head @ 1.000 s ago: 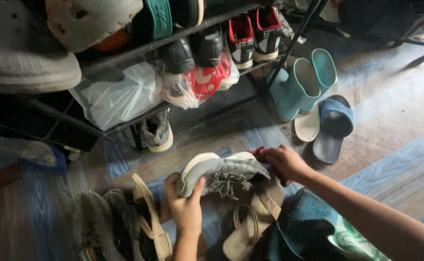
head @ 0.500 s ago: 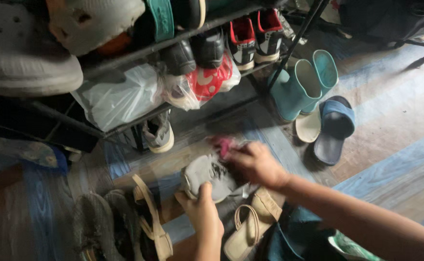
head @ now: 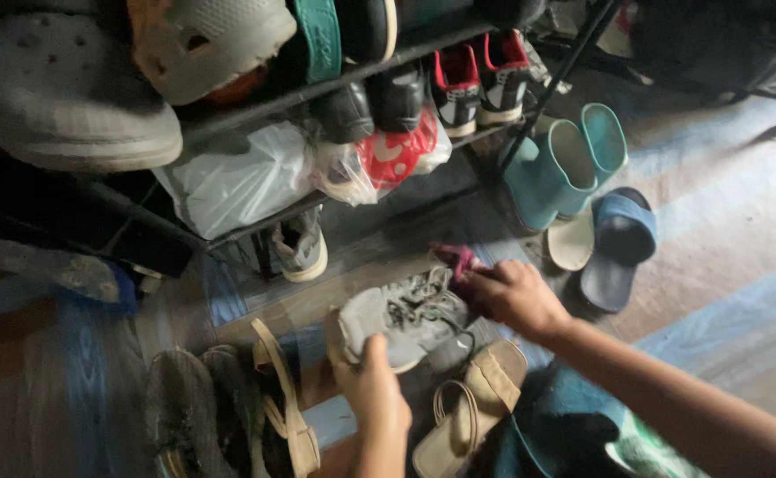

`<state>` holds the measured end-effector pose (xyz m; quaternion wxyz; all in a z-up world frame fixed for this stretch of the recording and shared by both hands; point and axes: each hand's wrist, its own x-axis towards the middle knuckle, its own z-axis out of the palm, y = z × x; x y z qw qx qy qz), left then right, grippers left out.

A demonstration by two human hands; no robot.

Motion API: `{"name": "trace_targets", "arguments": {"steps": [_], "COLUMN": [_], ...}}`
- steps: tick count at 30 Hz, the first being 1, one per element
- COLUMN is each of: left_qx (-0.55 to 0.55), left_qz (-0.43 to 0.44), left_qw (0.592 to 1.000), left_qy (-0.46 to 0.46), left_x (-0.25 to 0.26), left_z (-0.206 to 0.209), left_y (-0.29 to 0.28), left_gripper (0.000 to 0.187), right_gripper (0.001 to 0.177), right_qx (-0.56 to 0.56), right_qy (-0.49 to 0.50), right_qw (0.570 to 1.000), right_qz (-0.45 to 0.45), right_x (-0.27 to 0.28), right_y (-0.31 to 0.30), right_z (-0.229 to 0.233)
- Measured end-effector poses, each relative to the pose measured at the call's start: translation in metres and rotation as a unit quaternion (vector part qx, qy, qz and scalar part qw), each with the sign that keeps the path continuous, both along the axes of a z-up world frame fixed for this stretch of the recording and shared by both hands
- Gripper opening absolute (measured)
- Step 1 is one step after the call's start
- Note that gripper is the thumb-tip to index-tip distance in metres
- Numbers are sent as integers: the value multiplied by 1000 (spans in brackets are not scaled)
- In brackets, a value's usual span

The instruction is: The person removes shoes from a plastic bag and a shoe rack, then wipes several pairs of shoes with a cloth. The person places the cleaned shoes back on the rack.

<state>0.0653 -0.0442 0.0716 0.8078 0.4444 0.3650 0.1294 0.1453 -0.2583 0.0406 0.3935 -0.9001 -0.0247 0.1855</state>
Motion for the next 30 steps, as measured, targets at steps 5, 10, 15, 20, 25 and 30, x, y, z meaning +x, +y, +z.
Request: {"name": "trace_targets", "arguments": {"steps": [5,10,15,20,25,30], "left_qx": [-6,-6,70,-40,-18,77], "left_qz": [-38,-46,-53,-37,-33,-59], "left_qw": [999,998,995,998,999,994], "left_qy": [13,-48,-47,-7,-34,-50], "left_x": [-3,3,4,8,5,2], "left_z": [6,-4,-29,-35,-30,-21], "left_y": [4,2,9,39,32,19], "left_gripper": [84,87,80,87,86,79], "right_gripper": [38,39,37,23,20,44], "right_qx": [-226,-95,-261,-183,244,125], "right_qy": [-295,-346,-357,-289,-41,-143], "right_qw": [923,919,867,940,942,975], "right_qz": [104,165,229,12,-224,113], "right_x": [0,-10,10,36,33,27], "right_y": [-20,-17,-68,-130,-89,4], "right_z": [-23,-49,-51,-49,-55,-33]}}
